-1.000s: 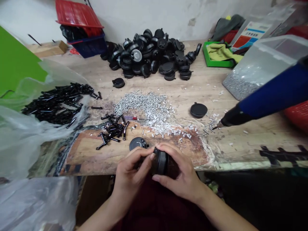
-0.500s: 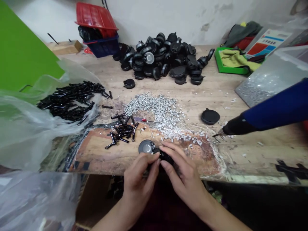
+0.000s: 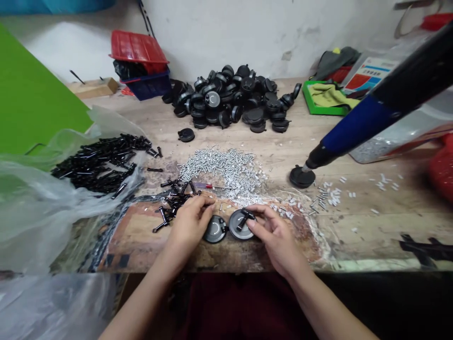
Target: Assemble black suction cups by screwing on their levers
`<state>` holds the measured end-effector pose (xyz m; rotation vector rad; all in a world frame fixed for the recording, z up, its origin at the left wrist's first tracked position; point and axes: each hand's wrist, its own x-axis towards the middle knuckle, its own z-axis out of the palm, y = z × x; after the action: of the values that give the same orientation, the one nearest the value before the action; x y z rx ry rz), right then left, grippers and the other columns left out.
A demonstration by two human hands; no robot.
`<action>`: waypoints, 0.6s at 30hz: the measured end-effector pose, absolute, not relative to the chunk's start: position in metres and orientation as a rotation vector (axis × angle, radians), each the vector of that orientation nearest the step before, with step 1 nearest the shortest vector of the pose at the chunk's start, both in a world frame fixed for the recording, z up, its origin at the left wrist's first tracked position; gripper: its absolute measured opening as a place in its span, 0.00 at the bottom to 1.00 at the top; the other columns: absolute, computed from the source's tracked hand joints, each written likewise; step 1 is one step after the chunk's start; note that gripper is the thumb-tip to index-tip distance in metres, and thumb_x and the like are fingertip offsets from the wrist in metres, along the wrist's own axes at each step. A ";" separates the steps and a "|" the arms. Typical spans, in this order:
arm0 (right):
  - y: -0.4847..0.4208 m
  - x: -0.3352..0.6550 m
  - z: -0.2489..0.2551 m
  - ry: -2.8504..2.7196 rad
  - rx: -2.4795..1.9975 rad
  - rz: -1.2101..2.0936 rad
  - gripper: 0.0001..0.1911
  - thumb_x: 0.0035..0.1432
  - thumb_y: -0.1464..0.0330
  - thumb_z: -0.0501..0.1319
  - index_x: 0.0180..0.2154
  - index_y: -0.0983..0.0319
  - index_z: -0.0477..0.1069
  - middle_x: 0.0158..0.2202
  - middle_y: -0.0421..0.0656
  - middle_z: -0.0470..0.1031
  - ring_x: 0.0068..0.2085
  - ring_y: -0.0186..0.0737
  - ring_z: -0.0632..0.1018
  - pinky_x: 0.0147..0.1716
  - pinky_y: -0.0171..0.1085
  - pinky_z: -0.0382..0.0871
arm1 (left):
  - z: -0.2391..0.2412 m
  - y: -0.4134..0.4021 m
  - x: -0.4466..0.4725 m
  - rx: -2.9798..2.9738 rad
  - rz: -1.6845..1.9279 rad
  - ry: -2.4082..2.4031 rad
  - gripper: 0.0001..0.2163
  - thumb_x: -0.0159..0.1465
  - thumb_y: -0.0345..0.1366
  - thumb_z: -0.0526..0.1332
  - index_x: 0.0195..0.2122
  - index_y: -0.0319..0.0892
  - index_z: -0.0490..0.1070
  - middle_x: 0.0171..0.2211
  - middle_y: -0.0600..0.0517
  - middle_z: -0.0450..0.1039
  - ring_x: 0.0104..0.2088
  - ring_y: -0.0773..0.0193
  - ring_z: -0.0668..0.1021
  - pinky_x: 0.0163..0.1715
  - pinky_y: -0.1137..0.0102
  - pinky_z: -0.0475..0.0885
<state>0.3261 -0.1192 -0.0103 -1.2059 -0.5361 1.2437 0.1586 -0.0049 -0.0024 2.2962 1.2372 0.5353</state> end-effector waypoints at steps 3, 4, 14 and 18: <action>-0.117 0.328 -0.012 -0.438 -1.120 1.271 0.15 0.51 0.67 0.67 0.42 0.59 0.69 0.35 0.38 0.77 0.35 0.29 0.75 0.37 0.28 0.68 | -0.004 0.009 0.176 2.401 0.421 1.178 0.06 0.64 0.34 0.55 0.36 0.42 0.72 0.36 0.50 0.76 0.39 0.60 0.76 0.41 0.67 0.69; -0.116 0.328 -0.012 -0.413 -1.097 1.267 0.16 0.51 0.67 0.67 0.42 0.59 0.69 0.34 0.38 0.77 0.35 0.29 0.75 0.37 0.28 0.68 | -0.004 0.012 0.182 2.425 0.395 1.161 0.06 0.64 0.34 0.55 0.36 0.42 0.72 0.35 0.50 0.76 0.39 0.59 0.76 0.41 0.67 0.68; -0.113 0.339 -0.014 -0.334 -1.007 1.263 0.17 0.44 0.69 0.71 0.39 0.60 0.72 0.37 0.40 0.76 0.38 0.33 0.76 0.39 0.32 0.69 | 0.001 0.025 0.214 2.628 0.185 1.191 0.06 0.62 0.33 0.57 0.31 0.41 0.71 0.32 0.46 0.75 0.35 0.56 0.76 0.36 0.65 0.67; -0.112 0.340 -0.015 -0.331 -1.019 1.244 0.18 0.42 0.69 0.71 0.38 0.59 0.72 0.38 0.40 0.75 0.37 0.35 0.76 0.38 0.34 0.70 | 0.001 0.030 0.214 2.653 0.161 1.189 0.06 0.61 0.33 0.58 0.29 0.41 0.71 0.28 0.46 0.75 0.32 0.55 0.76 0.32 0.66 0.67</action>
<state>0.3401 -0.1117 -0.0154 -1.0193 -0.3308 1.2444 0.2140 0.0298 0.0013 2.6530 1.1894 0.1606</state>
